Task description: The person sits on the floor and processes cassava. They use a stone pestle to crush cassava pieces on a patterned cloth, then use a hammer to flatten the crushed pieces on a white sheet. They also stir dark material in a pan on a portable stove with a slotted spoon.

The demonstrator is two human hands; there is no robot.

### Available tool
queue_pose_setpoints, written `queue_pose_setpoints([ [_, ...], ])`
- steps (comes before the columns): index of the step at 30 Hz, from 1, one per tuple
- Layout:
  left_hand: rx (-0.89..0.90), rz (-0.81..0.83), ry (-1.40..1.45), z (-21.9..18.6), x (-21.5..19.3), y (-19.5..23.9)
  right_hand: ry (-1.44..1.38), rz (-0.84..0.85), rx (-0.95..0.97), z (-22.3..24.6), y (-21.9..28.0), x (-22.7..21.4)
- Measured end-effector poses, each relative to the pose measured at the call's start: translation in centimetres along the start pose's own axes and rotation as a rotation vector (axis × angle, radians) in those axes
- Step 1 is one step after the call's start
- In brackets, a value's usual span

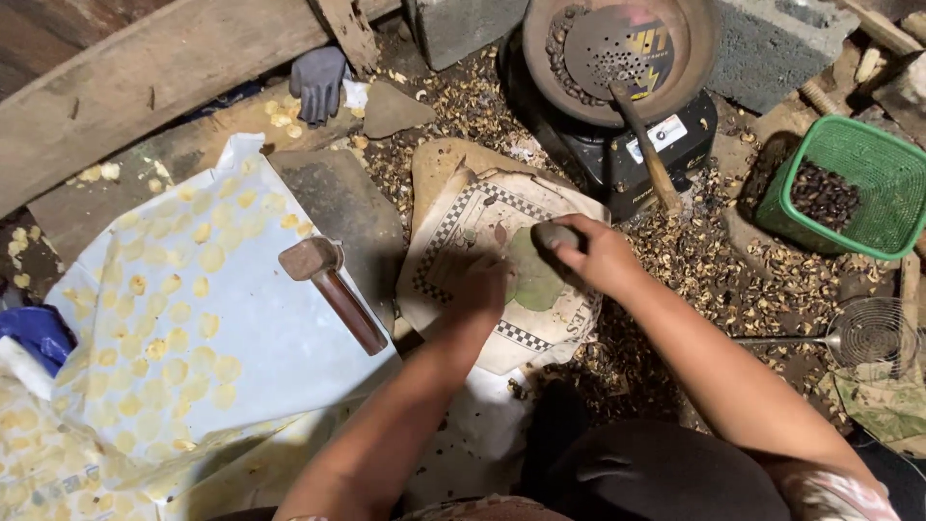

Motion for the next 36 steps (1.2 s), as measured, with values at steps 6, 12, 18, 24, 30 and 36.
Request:
queue_pose_setpoints([
  [6,0.286,-0.154,-0.018,-3.4,-5.0,-0.5,0.196,0.147,-0.005,1.1,3.6,1.5],
  [12,0.348,-0.409,-0.125,-3.0,-9.4,0.1,0.109,0.080,-0.169,5.3,4.4,1.8],
  [18,0.425,-0.515,-0.008,-2.6,-10.9,1.0,0.098,0.121,-0.239,6.2,4.6,2.5],
  [24,0.358,-0.509,0.079,-1.8,-11.0,1.4,0.038,0.235,0.107,1.5,3.5,4.9],
  [30,0.317,-0.521,0.116,-1.7,-10.7,1.3,0.086,0.226,0.111,1.9,3.3,5.0],
  [36,0.258,-0.489,0.105,-0.8,-9.5,1.3,0.132,0.237,0.065,3.8,3.7,3.2],
])
Point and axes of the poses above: each hand's wrist, its own y-axis away from the middle knuckle, its own x-axis out of the palm, z = x × y, the point moved 8 cm from there along -y, towards the middle knuckle, and after that the axes turned 14 degrees about -z, right-handed, at the moved point
